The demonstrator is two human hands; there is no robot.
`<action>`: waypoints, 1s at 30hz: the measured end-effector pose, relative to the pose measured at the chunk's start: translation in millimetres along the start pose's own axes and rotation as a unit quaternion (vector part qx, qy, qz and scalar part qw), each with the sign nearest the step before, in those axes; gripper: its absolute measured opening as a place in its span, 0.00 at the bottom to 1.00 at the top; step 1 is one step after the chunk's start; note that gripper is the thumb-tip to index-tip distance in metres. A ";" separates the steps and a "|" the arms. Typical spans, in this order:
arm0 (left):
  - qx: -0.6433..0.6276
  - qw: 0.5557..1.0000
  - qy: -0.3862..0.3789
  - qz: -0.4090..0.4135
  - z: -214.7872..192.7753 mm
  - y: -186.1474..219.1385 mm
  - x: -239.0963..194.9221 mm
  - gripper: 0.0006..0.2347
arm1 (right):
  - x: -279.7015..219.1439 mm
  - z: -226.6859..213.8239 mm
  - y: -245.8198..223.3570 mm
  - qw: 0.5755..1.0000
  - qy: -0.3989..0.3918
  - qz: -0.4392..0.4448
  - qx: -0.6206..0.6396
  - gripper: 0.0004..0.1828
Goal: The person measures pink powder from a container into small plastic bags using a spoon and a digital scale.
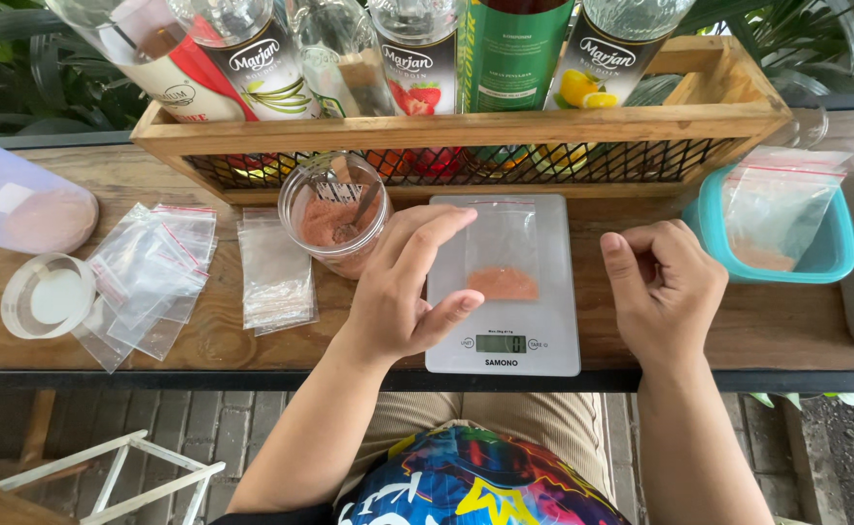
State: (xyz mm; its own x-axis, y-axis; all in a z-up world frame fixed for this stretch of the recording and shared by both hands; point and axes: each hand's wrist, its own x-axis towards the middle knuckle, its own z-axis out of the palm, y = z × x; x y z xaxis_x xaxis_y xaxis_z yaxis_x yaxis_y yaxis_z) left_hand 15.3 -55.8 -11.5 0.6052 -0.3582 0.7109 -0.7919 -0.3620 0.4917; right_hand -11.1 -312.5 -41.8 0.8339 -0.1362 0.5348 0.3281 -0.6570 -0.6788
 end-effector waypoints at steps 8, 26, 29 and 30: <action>0.003 1.000 -0.001 0.006 0.7 1.7 2.0 0.25 | 1.0 1.4 -0.1 1.000 -0.003 -0.029 -0.011 0.15; -0.024 0.996 0.074 0.031 13.0 -7.9 -1.6 0.22 | 24.3 7.4 -7.7 0.993 -0.071 -0.087 -0.043 0.09; -0.021 0.997 0.072 0.028 12.4 -7.4 -0.9 0.22 | 39.6 9.9 -37.2 0.963 -0.192 -0.094 -0.163 0.17; -0.020 0.997 0.072 0.027 12.7 -7.2 -0.8 0.22 | 44.4 11.1 -46.9 0.934 -0.254 -0.106 -0.226 0.21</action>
State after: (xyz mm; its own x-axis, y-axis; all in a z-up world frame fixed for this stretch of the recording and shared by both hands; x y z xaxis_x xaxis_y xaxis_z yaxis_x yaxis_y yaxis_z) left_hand 21.5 -63.9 -22.0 0.5461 -0.2485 0.8000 -0.8273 -0.3097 0.4686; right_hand 15.4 -279.5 8.2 0.9120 0.3277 0.2468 0.3853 -0.8908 -0.2409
